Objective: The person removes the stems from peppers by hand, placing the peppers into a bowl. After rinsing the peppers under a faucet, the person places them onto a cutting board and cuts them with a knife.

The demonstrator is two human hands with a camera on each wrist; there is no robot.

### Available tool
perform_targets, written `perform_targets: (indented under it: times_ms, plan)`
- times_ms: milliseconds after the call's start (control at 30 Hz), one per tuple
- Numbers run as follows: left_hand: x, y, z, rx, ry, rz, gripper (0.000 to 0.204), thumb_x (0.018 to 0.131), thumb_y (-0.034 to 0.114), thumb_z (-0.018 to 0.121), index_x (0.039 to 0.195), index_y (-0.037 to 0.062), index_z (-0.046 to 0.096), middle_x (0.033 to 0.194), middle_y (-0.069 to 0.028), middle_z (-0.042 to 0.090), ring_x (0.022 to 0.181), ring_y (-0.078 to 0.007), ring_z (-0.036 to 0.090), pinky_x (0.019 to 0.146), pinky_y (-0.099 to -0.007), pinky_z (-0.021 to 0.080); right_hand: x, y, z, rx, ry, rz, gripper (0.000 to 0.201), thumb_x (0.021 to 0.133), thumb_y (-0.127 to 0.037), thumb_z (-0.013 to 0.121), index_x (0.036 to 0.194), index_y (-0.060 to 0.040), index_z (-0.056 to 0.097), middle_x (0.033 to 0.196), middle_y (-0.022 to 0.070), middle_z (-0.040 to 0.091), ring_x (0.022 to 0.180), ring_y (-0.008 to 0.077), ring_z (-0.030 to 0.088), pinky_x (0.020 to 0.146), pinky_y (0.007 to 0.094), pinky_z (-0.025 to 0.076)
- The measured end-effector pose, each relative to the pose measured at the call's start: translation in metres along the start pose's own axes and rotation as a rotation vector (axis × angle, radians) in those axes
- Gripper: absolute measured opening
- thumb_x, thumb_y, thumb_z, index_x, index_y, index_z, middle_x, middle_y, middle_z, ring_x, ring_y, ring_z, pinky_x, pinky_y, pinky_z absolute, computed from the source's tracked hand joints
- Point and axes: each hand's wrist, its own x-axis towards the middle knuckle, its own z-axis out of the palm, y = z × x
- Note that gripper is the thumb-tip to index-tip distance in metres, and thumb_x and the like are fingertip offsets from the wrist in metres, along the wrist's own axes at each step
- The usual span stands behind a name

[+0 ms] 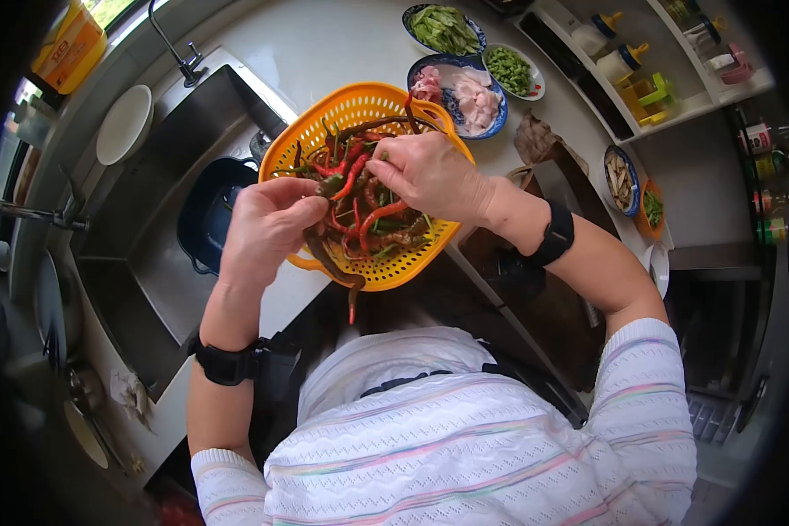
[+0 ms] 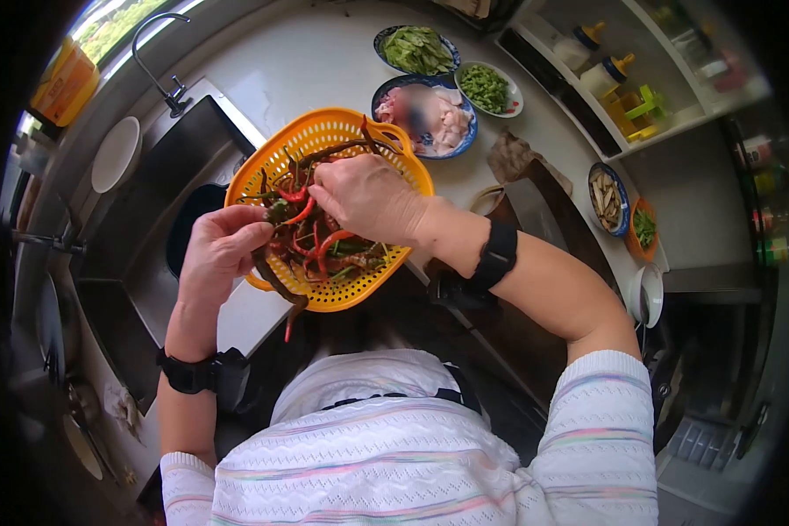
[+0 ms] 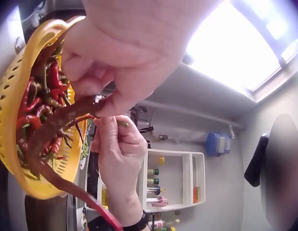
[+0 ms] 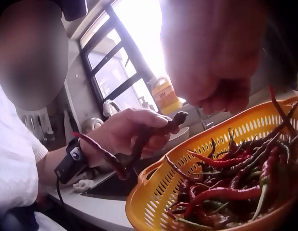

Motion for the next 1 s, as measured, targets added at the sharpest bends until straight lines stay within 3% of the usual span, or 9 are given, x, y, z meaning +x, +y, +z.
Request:
perform_targets:
  times_ms: [33,133,200,300,433,600,833,933,1000]
  plan:
    - [-0.003,0.003,-0.015,-0.038,0.081,0.026,0.018,0.079,0.01,0.064,0.093,-0.0015,0.064,0.068,-0.0031,0.061,0.047,-0.003,0.047,0.041,-0.0167,0.033,-0.002,0.0,-0.006,0.237,-0.151,0.249,0.008,0.079,-0.006,0.053,0.08,-0.0003,0.059,0.071,0.0115,0.063,0.063,0.0204,0.063,0.058,0.0304,0.049]
    - [-0.001,-0.004,-0.079,-0.096,0.301,0.17,0.016,0.081,0.01,0.063,0.092,-0.0016,0.063,0.065,-0.0049,0.06,0.04,-0.0022,0.043,0.036,-0.0145,0.029,-0.018,0.007,0.003,0.491,-0.481,0.363,0.011,0.079,-0.004,0.051,0.083,-0.0016,0.061,0.07,0.0111,0.063,0.065,0.0169,0.063,0.061,0.0294,0.049]
    - [0.008,-0.017,-0.121,-0.083,0.408,0.167,0.016,0.082,0.01,0.062,0.093,-0.0023,0.063,0.063,-0.006,0.059,0.038,-0.0029,0.042,0.034,-0.0149,0.029,-0.022,0.006,0.016,0.533,-0.517,0.353,0.012,0.08,-0.007,0.05,0.082,-0.0028,0.061,0.07,0.0128,0.063,0.067,0.0229,0.064,0.063,0.0345,0.05]
    - [0.029,-0.048,-0.165,0.055,0.469,0.039,0.028,0.083,0.014,0.063,0.104,-0.0038,0.06,0.071,-0.0073,0.061,0.041,-0.0041,0.046,0.036,-0.0155,0.032,-0.017,-0.006,0.027,-0.052,-0.695,0.237,0.016,0.077,-0.011,0.05,0.081,-0.0009,0.062,0.078,0.0194,0.064,0.078,0.034,0.064,0.069,0.0408,0.05]
    - [0.044,-0.073,-0.163,0.375,0.492,-0.128,0.053,0.083,0.024,0.063,0.125,-0.0035,0.047,0.091,-0.0077,0.061,0.059,-0.0069,0.054,0.045,-0.0184,0.042,-0.019,-0.006,0.033,-0.276,-0.751,0.17,0.016,0.076,-0.01,0.051,0.08,-0.0012,0.064,0.078,0.0187,0.065,0.079,0.033,0.064,0.069,0.0408,0.051]
    - [0.036,-0.064,-0.153,0.356,0.406,-0.049,0.044,0.084,0.026,0.064,0.121,0.003,0.054,0.09,-0.0041,0.062,0.064,-0.0079,0.056,0.05,-0.0195,0.045,-0.012,-0.009,0.042,-0.359,-0.865,0.268,0.016,0.074,-0.009,0.054,0.081,-0.0015,0.066,0.083,0.0179,0.065,0.083,0.0318,0.064,0.069,0.0406,0.052]
    - [0.009,-0.029,-0.099,0.261,0.254,0.221,0.023,0.085,0.015,0.062,0.104,0.0029,0.064,0.084,-0.002,0.063,0.069,-0.0066,0.056,0.055,-0.019,0.044,0.0,-0.006,0.024,-0.074,-0.75,0.36,0.019,0.072,-0.013,0.059,0.087,-0.0039,0.065,0.084,0.0162,0.065,0.083,0.0338,0.063,0.073,0.0405,0.05]
    - [0.0,-0.017,-0.058,0.199,0.08,0.507,0.015,0.085,0.003,0.059,0.099,-0.0014,0.064,0.079,-0.0004,0.059,0.071,-0.0045,0.053,0.06,-0.0198,0.044,0.001,-0.011,0.013,0.089,-0.595,0.339,0.021,0.073,-0.014,0.06,0.092,-0.0047,0.063,0.082,0.0166,0.064,0.082,0.0333,0.062,0.075,0.0403,0.049]
    - [-0.004,-0.001,-0.027,0.299,0.029,0.546,0.013,0.084,0.01,0.062,0.093,0.0004,0.066,0.077,-0.006,0.06,0.065,-0.0098,0.057,0.058,-0.0222,0.044,-0.005,-0.003,0.018,0.225,-0.275,0.138,0.023,0.073,-0.015,0.061,0.094,-0.0045,0.062,0.079,0.0171,0.063,0.079,0.0322,0.062,0.072,0.0393,0.05]
